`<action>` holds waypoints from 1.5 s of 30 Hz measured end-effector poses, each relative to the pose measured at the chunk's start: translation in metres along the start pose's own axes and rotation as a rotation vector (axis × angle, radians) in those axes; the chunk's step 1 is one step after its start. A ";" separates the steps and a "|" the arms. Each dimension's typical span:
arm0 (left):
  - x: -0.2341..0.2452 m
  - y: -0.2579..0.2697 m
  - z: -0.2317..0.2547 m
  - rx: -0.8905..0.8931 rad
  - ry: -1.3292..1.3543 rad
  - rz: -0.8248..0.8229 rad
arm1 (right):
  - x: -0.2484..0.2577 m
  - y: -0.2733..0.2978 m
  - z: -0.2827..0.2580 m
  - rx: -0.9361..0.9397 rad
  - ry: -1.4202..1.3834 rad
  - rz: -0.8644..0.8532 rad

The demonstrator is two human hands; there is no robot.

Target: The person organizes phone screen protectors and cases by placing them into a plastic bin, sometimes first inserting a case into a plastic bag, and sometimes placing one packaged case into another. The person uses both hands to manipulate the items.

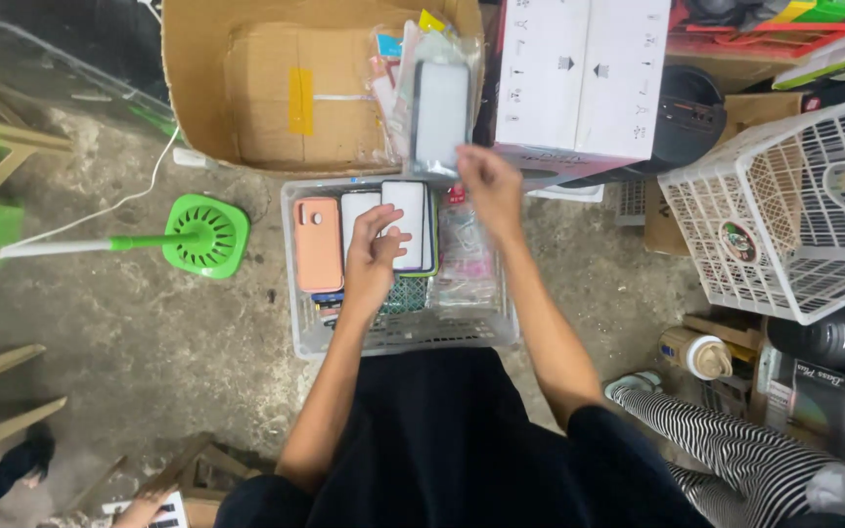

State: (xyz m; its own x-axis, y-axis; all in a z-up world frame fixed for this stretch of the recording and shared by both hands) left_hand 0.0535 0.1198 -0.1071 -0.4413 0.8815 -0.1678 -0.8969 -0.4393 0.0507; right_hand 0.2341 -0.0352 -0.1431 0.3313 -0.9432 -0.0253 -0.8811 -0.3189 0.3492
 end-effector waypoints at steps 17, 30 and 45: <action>0.080 0.080 -0.071 0.258 -0.176 0.189 | -0.013 0.098 0.089 -0.011 0.079 0.044; 0.095 0.122 -0.096 0.208 -0.281 0.161 | -0.107 0.172 0.127 0.274 0.907 -0.364; 0.095 0.147 -0.100 0.324 -0.341 0.124 | -0.119 0.151 0.201 0.177 1.091 -0.289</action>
State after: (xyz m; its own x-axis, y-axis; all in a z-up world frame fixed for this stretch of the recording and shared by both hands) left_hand -0.1176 0.1218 -0.2138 -0.4814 0.8561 0.1881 -0.7760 -0.5161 0.3626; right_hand -0.0060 0.0098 -0.2761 0.5699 -0.2759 0.7740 -0.7305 -0.6016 0.3233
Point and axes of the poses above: each hand's wrist, its own y-axis away from the middle knuckle, its own x-axis out of the back of the hand, z = x × y, the point moved 7 cm from there along -y, towards the middle knuckle, and after that the axes turned 11 degrees about -x, right-handed, at the moved point
